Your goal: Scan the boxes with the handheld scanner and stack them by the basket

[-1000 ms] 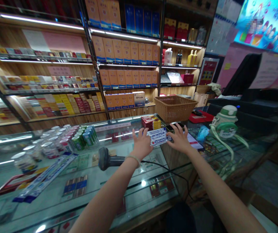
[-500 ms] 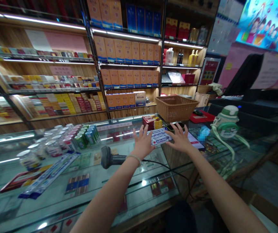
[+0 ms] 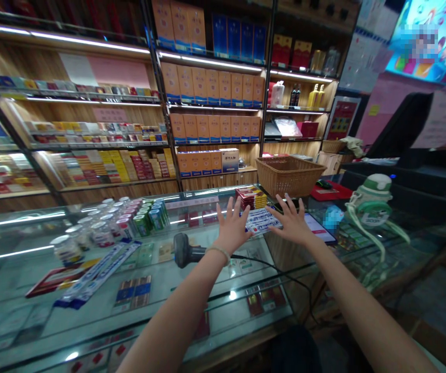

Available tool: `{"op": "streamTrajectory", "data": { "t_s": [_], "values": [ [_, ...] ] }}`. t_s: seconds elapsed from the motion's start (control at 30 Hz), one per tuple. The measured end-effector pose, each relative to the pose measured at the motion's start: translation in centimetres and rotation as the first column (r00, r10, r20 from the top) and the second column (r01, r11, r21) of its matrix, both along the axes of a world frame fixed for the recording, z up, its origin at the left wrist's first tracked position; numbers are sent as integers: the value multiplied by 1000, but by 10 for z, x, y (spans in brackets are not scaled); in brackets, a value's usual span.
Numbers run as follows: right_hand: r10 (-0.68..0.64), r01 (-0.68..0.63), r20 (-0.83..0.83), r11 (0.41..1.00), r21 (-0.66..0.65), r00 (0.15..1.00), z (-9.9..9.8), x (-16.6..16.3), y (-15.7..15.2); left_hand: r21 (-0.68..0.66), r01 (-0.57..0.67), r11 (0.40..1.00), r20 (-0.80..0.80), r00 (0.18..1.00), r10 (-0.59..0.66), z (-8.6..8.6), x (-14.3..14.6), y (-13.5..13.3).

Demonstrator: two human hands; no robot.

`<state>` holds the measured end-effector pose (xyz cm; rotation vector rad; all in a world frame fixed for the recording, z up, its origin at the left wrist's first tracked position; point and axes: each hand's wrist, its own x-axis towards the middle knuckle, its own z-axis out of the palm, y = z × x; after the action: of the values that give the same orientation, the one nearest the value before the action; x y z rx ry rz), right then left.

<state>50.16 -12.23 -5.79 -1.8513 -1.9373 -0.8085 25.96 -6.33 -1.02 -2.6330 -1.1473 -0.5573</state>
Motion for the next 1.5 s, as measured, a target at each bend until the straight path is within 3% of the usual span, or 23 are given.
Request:
{"op": "streamTrajectory", "data": {
  "t_s": [0.3, 0.53, 0.87, 1.1, 1.5],
  "values": [
    [94, -93, -6, 994, 57, 996, 32, -57, 22, 91, -83, 992, 56, 995, 78, 36, -48, 2],
    [177, -174, -18, 980, 101, 984, 46, -108, 40, 150, -173, 973, 78, 984, 163, 50, -101, 7],
    [223, -220, -32, 972, 79, 974, 54, -167, 51, 143, -292, 946, 99, 955, 280, 56, -170, 1],
    [283, -279, -42, 957, 83, 958, 60, -210, 53, 168, -371, 913, 119, 928, 354, 50, -217, -4],
    [323, -320, -21, 944, 85, 946, 62, -248, 57, 151, -451, 879, 116, 892, 438, 45, -268, -10]
  ]
}}
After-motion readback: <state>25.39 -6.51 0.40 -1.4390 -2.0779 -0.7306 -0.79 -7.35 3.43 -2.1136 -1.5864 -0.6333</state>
